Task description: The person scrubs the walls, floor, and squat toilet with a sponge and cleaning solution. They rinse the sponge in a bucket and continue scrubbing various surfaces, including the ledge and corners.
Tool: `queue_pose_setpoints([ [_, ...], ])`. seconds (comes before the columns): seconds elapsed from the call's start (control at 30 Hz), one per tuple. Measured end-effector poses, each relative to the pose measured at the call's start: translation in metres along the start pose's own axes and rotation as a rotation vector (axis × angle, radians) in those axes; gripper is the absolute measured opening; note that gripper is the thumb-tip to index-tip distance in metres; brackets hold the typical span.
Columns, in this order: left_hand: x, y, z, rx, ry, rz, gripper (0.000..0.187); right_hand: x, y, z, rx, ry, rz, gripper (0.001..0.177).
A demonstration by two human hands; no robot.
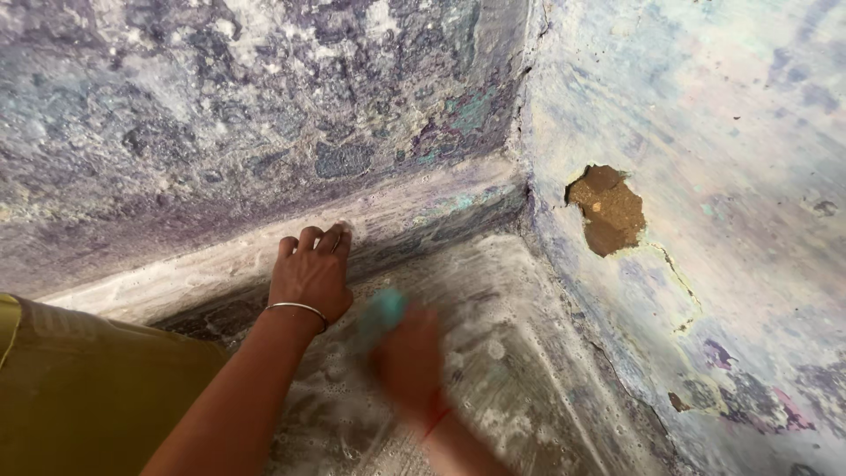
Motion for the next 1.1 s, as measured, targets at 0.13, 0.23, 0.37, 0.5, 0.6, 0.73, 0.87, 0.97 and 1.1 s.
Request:
queue_pose_setpoints([
  [0.13, -0.001, -0.003, 0.0, 0.005, -0.013, 0.043, 0.082, 0.0, -0.05, -0.114, -0.354, 0.212, -0.014, 0.029],
  [0.23, 0.002, -0.002, -0.001, 0.003, -0.023, 0.039, 0.083, -0.01, -0.011, -0.036, -0.22, 0.197, -0.081, 0.026],
  [0.37, 0.003, -0.001, -0.002, -0.004, -0.086, 0.068, 0.088, -0.037, 0.039, 0.124, 0.127, -0.204, -0.084, 0.035],
  [0.5, 0.004, -0.003, 0.002, -0.006, -0.108, 0.086, 0.088, -0.032, 0.016, 0.08, 0.099, -0.165, 0.039, 0.041],
  [0.6, 0.003, -0.004, -0.001, -0.016, -0.12, 0.09, 0.087, -0.005, -0.031, -0.047, -0.064, 0.096, -0.039, 0.036],
  [0.73, 0.002, -0.004, 0.001, -0.022, -0.131, 0.108, 0.083, -0.041, -0.059, -0.12, -0.455, 0.143, 0.07, 0.026],
  [0.87, 0.005, -0.002, 0.0, -0.016, -0.1, 0.102, 0.087, -0.007, 0.022, 0.084, 0.274, 0.17, -0.4, 0.03],
  [0.97, 0.006, -0.001, -0.001, -0.018, -0.124, 0.098, 0.088, -0.037, 0.057, 0.146, 0.101, -0.446, -0.071, 0.052],
  [1.1, 0.003, -0.003, 0.0, -0.01, -0.17, 0.136, 0.088, -0.01, 0.048, 0.106, 0.199, -0.275, -0.018, 0.043],
])
Point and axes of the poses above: each hand's wrist, its own y-axis towards the middle knuckle, its own x-axis out of the palm, z = x × y, the point moved 10 cm from there along y, towards the middle knuckle, and after that the axes turned 5 degrees about -z, right-handed, at the moved point
